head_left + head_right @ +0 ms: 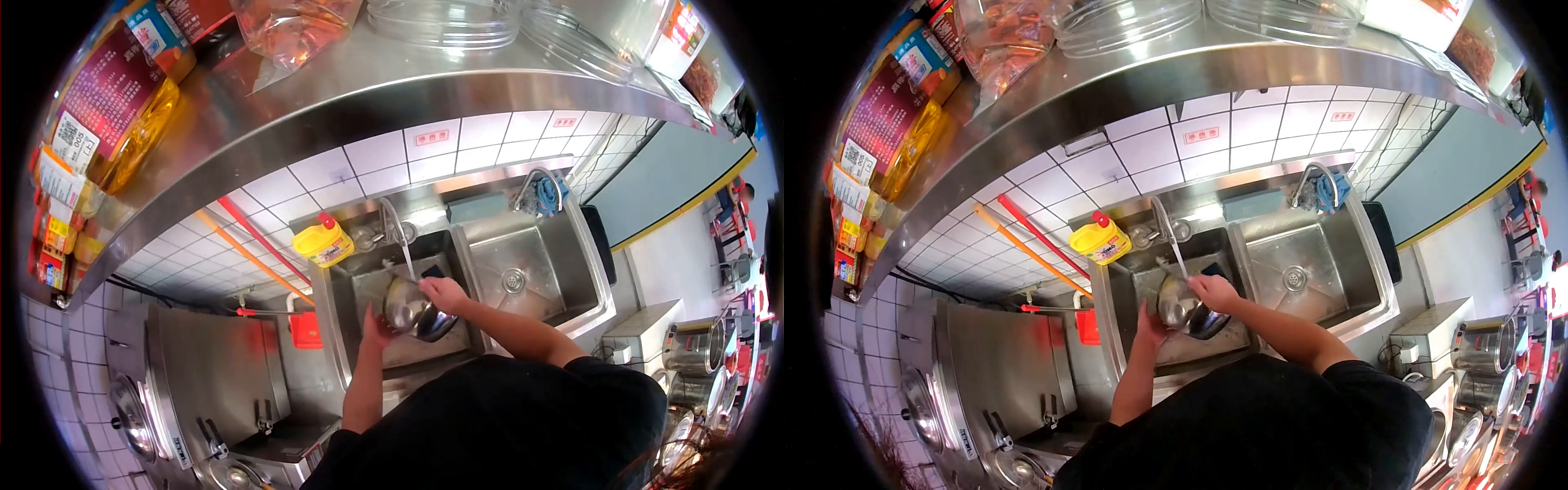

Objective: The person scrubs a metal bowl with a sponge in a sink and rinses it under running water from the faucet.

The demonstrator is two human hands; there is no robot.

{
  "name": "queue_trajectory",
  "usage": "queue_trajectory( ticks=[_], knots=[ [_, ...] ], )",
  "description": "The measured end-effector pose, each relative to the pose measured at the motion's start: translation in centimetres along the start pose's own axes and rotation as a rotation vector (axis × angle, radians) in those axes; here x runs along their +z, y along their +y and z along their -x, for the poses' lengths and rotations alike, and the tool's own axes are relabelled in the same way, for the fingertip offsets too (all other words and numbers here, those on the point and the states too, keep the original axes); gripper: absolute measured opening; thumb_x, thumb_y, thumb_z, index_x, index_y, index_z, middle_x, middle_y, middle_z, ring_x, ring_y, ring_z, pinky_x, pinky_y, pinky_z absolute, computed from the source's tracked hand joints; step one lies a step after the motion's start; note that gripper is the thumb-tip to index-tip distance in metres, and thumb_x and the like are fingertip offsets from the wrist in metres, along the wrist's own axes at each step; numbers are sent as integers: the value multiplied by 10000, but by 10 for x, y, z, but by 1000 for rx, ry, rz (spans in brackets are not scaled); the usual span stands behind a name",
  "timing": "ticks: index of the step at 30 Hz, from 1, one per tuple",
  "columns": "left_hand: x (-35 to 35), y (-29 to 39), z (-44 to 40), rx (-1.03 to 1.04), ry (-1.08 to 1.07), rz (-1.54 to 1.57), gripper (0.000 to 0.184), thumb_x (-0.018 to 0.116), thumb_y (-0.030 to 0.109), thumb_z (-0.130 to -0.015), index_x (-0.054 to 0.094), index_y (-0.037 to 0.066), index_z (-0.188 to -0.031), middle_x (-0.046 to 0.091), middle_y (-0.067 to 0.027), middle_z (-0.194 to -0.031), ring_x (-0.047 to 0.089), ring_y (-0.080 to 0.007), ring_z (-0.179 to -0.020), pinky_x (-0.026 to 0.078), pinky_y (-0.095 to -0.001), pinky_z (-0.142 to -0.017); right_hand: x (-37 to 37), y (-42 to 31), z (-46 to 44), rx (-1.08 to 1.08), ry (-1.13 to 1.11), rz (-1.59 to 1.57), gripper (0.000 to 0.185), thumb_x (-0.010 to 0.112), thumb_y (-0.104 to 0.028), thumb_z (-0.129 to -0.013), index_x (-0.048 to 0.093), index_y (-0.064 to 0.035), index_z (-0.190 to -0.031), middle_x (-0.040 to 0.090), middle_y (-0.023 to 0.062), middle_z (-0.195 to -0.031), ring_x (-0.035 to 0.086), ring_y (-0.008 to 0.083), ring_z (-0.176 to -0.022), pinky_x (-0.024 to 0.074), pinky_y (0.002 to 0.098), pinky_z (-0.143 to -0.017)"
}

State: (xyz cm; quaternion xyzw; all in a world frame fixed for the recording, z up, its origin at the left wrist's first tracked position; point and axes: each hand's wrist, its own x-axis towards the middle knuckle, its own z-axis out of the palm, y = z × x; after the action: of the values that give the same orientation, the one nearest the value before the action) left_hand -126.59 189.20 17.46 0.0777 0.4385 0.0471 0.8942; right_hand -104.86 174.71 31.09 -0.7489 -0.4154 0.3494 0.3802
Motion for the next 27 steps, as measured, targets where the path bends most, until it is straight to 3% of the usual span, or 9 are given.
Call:
queue_trajectory(
  ticks=[4,10,13,16,19,23,25,26,27],
  knots=[
    [2,34,-3,-114,-61,-196,992,442,792,-829,297,100,-1525,392,-152,-1498,455,-378,-1284,356,-587,-1050,-1,-7,6,-371,-167,445,451,477,-493,-976,644,-103,-823,659,158,-782,623,396,-734,494,489,-628],
    [32,49,19,-60,-117,-416,475,597,471,-843,602,156,-1199,602,-117,-1202,540,-319,-1151,384,-589,-1001,-8,-11,17,-667,-154,484,398,550,-436,-948,618,-125,-710,630,120,-691,607,374,-638,481,475,-551],
    [8,56,-18,63,-9,-547,253,653,222,-761,577,132,-985,613,-69,-906,620,-268,-909,498,-541,-830,-22,-13,22,-695,-99,476,393,600,-406,-919,587,-122,-647,603,109,-650,598,361,-614,467,470,-530],
    [16,39,-25,200,18,-671,217,647,79,-731,541,118,-916,552,-36,-751,602,-222,-654,526,-428,-577,-25,14,20,-668,-10,614,333,612,-382,-907,610,-127,-693,622,113,-674,613,335,-634,463,473,-543],
    [22,11,-38,327,191,-663,219,629,37,-726,549,102,-919,543,-39,-702,548,-200,-525,457,-341,-418,-31,19,22,-741,47,557,269,674,-307,-854,585,-121,-681,605,88,-655,614,308,-640,470,454,-602],
    [24,-11,-39,387,247,-567,255,649,16,-707,542,83,-928,546,-55,-697,548,-173,-536,402,-341,-394,-47,9,28,-571,309,552,202,724,-244,-781,615,-93,-859,630,118,-925,619,309,-859,475,408,-768],
    [24,-13,-36,416,251,-532,279,651,-3,-701,536,76,-942,545,-53,-694,548,-170,-540,394,-339,-398,-50,2,28,-419,588,518,322,724,-240,-774,612,-76,-1028,602,155,-1095,603,311,-969,469,411,-849],
    [24,-14,-35,429,253,-514,291,652,-13,-698,533,73,-949,544,-53,-693,547,-169,-542,389,-338,-400,-44,26,23,-218,608,489,540,742,-284,-768,546,-44,-1210,515,193,-1276,543,350,-1131,473,429,-902],
    [26,-14,-33,493,285,-522,303,654,-20,-692,528,64,-954,544,-56,-690,545,-169,-542,394,-337,-407,-39,40,18,-66,600,381,568,747,-297,-767,535,-33,-1224,532,198,-1260,549,371,-1129,471,443,-916]
  ],
)
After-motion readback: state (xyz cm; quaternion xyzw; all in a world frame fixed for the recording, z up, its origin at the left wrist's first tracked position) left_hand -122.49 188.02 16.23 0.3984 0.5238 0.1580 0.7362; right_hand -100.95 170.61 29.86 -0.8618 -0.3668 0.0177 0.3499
